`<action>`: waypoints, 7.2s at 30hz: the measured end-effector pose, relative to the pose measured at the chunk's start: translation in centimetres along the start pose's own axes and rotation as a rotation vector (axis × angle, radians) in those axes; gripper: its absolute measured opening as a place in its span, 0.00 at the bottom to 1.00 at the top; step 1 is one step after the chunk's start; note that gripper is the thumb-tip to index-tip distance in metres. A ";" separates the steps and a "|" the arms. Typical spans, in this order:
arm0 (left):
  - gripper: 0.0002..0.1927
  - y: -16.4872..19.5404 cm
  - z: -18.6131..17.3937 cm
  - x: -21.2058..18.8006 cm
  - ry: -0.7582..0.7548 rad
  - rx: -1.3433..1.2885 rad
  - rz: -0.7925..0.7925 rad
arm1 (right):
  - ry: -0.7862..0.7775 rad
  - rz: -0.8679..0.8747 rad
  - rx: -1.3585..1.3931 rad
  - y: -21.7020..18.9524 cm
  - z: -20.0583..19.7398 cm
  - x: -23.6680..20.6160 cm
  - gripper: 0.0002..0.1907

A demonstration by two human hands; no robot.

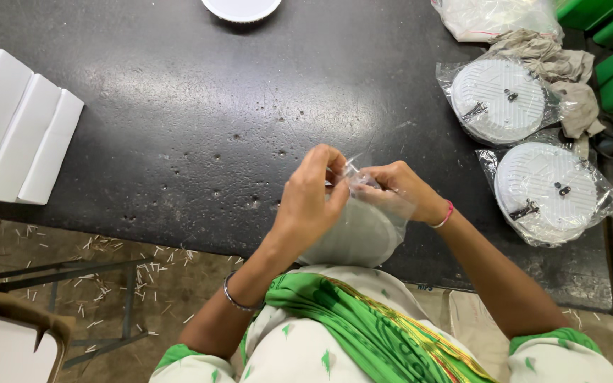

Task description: The person wraps round LED ceiling light fixtures in clear plastic film at a workbench. They pull a sheet of plastic wrap, place a fixture on it, fold the film over the fixture, press the wrap closed, and set the wrapped fixture aside with other finished ones, repeating the process.

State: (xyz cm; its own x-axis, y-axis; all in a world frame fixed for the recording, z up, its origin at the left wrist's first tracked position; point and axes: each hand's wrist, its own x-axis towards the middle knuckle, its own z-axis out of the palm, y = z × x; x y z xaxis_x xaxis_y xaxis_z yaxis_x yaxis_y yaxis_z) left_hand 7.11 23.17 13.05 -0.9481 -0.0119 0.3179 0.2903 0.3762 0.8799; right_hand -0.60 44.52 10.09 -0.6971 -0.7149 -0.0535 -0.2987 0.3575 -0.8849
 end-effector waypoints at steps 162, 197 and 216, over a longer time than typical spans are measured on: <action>0.20 -7.3 38.3 -23.2 -1.024 -0.041 0.187 | 0.418 1.397 0.267 19.5 26.7 -45.1 0.43; 0.45 4.1 42.3 -21.4 -1.022 -0.362 0.087 | 0.825 1.069 -0.171 25.1 13.8 -52.9 0.36; 0.41 5.5 31.0 -17.2 -0.635 -0.252 0.516 | 1.443 0.123 0.720 3.9 4.5 -51.6 0.13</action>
State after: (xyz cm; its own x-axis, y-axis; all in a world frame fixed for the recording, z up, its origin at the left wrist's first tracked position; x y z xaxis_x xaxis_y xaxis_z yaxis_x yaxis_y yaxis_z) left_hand 20.99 54.20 1.45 -0.5601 0.6542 0.5082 0.6547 -0.0263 0.7554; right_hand 37.12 80.07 7.35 -0.8169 0.5749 -0.0476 -0.1356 -0.2717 -0.9528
